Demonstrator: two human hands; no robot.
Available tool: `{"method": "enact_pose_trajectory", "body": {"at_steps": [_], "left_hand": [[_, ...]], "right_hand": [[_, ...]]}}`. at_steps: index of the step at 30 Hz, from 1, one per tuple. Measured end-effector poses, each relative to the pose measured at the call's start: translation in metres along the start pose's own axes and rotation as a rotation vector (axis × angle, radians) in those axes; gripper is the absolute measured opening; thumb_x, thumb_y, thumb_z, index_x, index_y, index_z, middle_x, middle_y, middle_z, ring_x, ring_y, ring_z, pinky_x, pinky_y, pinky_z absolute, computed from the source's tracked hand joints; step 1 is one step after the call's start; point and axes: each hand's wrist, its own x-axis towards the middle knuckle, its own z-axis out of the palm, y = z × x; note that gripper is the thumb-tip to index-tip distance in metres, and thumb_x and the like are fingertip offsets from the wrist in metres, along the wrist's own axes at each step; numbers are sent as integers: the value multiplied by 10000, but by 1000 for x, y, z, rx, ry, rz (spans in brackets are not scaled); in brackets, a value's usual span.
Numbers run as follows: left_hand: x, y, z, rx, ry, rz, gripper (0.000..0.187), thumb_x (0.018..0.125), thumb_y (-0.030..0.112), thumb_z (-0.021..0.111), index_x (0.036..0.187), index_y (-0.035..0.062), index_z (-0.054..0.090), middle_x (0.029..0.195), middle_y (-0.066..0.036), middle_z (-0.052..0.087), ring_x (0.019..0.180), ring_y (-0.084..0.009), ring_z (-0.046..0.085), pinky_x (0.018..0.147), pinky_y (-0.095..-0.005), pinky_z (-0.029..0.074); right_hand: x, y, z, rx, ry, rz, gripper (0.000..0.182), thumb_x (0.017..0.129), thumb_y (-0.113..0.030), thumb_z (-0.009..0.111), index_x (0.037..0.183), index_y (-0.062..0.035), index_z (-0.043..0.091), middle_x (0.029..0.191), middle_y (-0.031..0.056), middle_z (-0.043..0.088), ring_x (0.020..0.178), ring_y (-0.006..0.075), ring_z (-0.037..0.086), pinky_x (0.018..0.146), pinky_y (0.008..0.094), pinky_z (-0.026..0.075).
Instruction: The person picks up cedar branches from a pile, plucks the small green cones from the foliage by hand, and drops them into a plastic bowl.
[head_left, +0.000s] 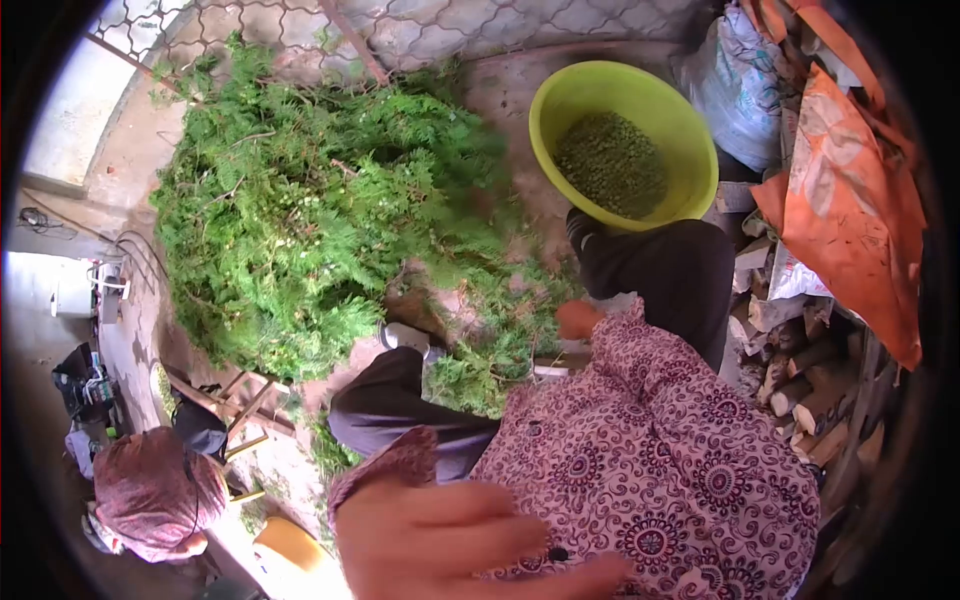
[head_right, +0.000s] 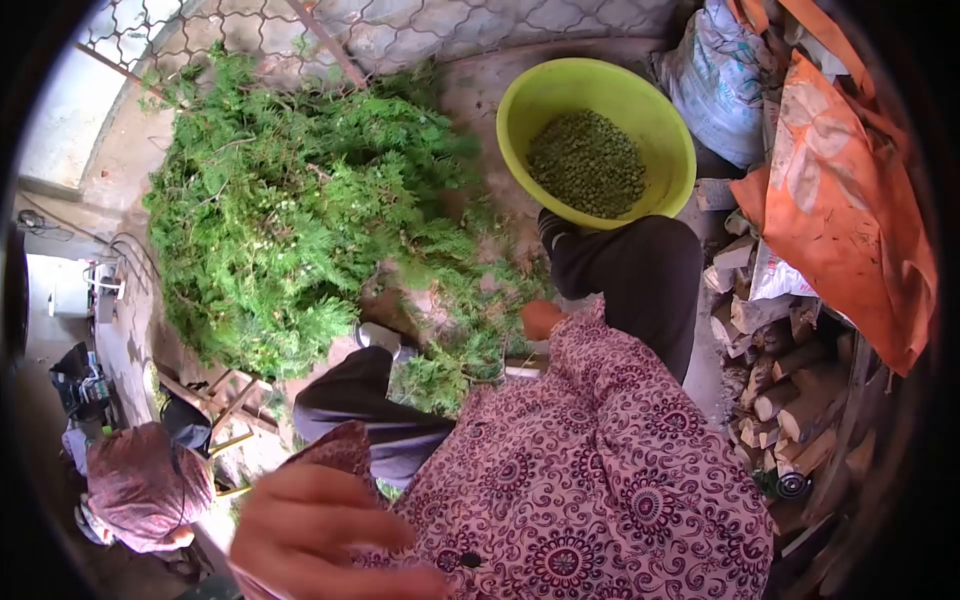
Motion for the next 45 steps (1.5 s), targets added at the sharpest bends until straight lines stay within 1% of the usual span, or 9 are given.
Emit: {"method": "enact_pose_trajectory", "body": {"at_steps": [3,5,7,9,15,24,30,33,45], "left_hand": [[-19,-56,-56,222,-106,-1,319,715,81,636,1017,-10,587,703,-101,616,499,-104,527,418,-253,409],[-32,-93,-44,426,347,-465,354,713,20,633,1059,-20,566,923,-164,616,618,-193,584,534,-278,475],[-44,-131,-54,1114,-63,-466,384,669,56,682,1032,-13,579,909,-165,617,726,-214,602,590,-302,491],[-62,-170,-45,901,-33,-514,356,656,52,682,994,-5,587,858,-162,615,731,-244,604,622,-353,485],[-109,-240,-29,789,-230,-750,193,689,73,611,867,14,565,759,-154,594,665,-282,588,583,-351,468],[-100,-244,-26,706,-454,-971,400,681,132,644,1061,61,541,806,-92,566,721,-279,547,631,-374,419],[-101,-246,-22,672,-538,-1083,416,669,146,657,1058,68,532,859,-90,572,743,-264,544,654,-364,418],[-97,-245,-22,674,-543,-1070,418,664,149,662,1053,72,531,876,-85,568,749,-261,543,662,-364,416],[-113,-241,-25,698,-489,-985,421,668,215,669,1040,76,529,811,-59,530,683,-209,522,604,-329,378]], "right_hand": [[6,-3,-5,82,24,8,306,679,-240,565,820,25,622,873,224,596,829,374,565,713,459,446],[23,2,-8,100,143,-27,304,675,-255,576,800,19,618,856,215,597,814,366,566,703,452,446],[42,8,-18,117,254,-74,305,671,-270,586,780,13,615,839,207,597,798,358,567,692,445,446],[57,10,-28,294,619,-24,308,659,-296,608,758,-5,607,799,193,588,771,350,562,678,430,443],[103,16,-75,391,734,121,231,667,-217,617,763,-8,604,729,203,581,744,359,562,681,426,437],[180,29,-97,387,473,308,311,807,-110,523,1111,-48,548,1113,208,521,988,347,517,821,423,440],[208,30,-81,834,509,451,290,781,-124,560,1050,-16,564,1102,223,507,966,357,516,780,432,446],[216,48,-62,253,582,315,223,713,-186,585,833,1,569,788,219,569,785,386,541,696,449,436],[251,-28,-97,271,743,102,254,735,-119,538,976,-46,573,785,213,584,812,380,553,718,441,441]]}}
